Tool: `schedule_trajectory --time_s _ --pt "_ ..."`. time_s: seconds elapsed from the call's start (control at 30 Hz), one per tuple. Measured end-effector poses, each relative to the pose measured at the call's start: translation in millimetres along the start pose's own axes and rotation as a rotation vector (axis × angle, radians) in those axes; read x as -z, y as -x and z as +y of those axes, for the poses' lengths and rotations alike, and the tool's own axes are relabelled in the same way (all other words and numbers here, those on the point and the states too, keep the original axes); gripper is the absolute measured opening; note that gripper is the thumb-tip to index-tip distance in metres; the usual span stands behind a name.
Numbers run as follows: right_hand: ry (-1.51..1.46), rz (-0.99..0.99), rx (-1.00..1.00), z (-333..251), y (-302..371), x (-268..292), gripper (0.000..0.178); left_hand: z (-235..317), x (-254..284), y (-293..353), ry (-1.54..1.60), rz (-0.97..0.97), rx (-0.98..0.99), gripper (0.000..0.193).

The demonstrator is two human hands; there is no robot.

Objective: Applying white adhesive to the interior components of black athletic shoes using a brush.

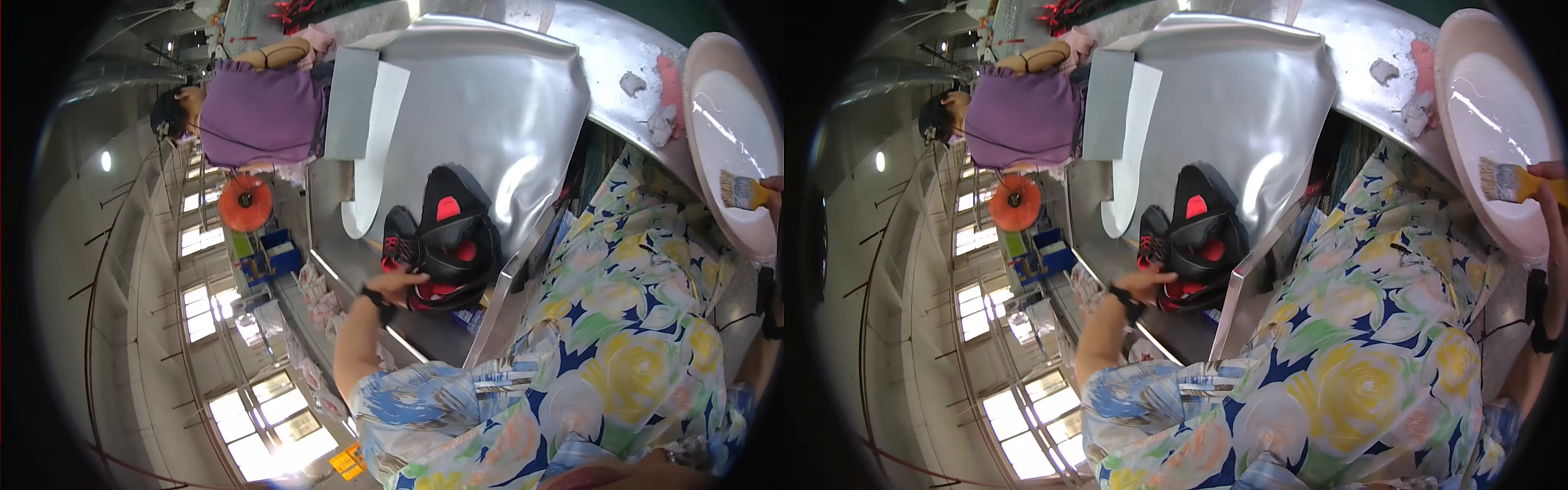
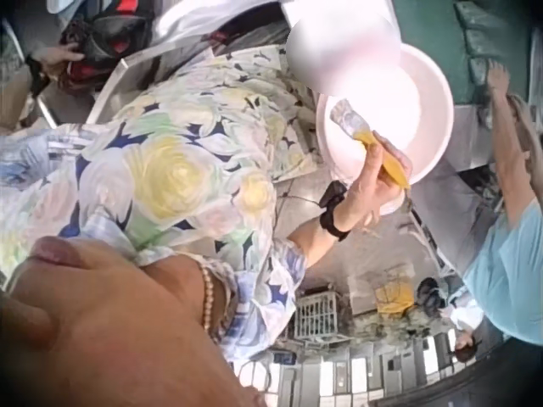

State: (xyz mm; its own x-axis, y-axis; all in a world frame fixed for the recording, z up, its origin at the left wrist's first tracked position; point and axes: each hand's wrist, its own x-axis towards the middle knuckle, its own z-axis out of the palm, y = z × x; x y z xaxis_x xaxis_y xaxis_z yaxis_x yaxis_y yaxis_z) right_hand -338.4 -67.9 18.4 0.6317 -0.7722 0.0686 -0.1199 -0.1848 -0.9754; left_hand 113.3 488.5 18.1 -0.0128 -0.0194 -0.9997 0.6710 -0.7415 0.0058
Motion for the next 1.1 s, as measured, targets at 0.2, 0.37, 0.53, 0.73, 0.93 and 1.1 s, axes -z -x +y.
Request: schedule_trajectory --time_s 0.2,0.37,0.53,0.73,0.93,1.1 --pt "-0.051 0.020 0.039 -4.5 7.5 -8.7 0.021 -3.8 2.0 -60.3 -0.155 0.224 -0.092 0.095" --pt "-0.020 0.011 0.075 2.1 17.4 -7.0 0.021 92.2 0.9 -44.0 -0.293 0.457 -0.380 0.075" --pt "0.111 -0.036 0.010 16.3 26.2 -2.2 0.013 192.4 -42.7 24.8 -1.220 1.196 -0.833 0.065" --pt "0.023 0.000 -0.028 19.0 40.0 -11.7 0.015 226.1 -173.9 13.4 -1.704 1.805 -1.605 0.049" --pt "0.094 0.049 0.009 12.9 51.6 -11.9 0.013 191.5 -250.2 -93.0 -1.905 0.853 -1.732 0.053" --pt "0.099 0.069 -0.036 21.3 59.9 6.1 0.013 192.9 -218.8 -90.3 -1.517 1.218 -1.886 0.064"
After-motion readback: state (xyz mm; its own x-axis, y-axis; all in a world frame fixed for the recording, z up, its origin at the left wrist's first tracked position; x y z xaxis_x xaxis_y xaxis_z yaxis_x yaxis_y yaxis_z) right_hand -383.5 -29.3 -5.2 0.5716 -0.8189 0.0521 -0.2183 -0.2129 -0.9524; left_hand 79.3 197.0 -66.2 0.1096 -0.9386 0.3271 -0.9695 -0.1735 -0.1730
